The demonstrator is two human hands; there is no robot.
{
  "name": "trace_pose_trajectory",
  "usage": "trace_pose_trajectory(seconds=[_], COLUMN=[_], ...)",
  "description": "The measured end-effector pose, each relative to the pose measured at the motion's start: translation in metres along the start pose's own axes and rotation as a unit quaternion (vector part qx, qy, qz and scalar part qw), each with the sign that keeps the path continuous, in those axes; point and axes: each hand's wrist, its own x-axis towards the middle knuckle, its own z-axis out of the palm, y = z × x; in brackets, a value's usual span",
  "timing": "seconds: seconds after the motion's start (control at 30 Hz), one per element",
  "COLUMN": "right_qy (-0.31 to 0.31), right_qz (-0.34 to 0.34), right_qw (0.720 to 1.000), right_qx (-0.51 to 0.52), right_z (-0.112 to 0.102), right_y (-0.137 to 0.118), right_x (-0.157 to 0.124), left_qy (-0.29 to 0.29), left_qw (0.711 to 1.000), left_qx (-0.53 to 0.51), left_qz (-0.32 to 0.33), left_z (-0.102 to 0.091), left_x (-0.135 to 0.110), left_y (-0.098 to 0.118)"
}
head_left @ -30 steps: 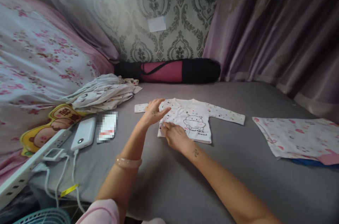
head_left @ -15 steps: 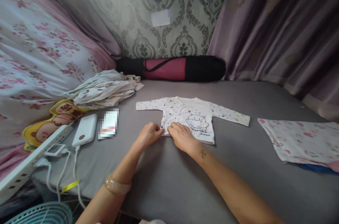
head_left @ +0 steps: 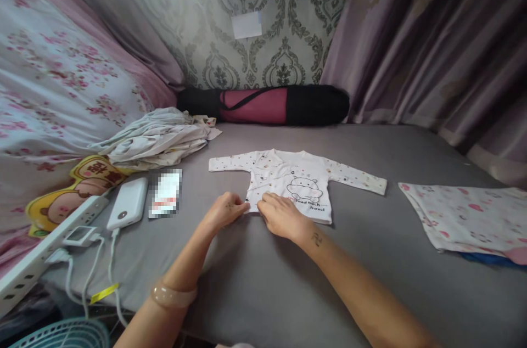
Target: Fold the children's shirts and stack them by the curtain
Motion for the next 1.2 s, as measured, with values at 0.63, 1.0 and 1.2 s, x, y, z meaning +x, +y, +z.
trace_pose_trajectory(seconds=[0.63,1.0,1.2], right_qy=[0.085,0.169,0.168], right_qz=[0.172,0.244,0.321], right_qw=[0.979,0.954,0.932], right_qx=[0.061,0.043,0.002], right_z=[0.048,0.029,0.042], right_y=[0.038,0.075,0.1], right_x=[0.023,0.019,0.012], left_qy=[0.178,0.163,0.139], left_qw=[0.938,0.937,0.938], left_qx=[0.107,0.151,0.144], left_qz=[0.277,0.268,0.282], left_z=[0.071,0.057,0.081], left_x=[0.079,0.072,0.068], left_y=[0.018,0.046,0.084])
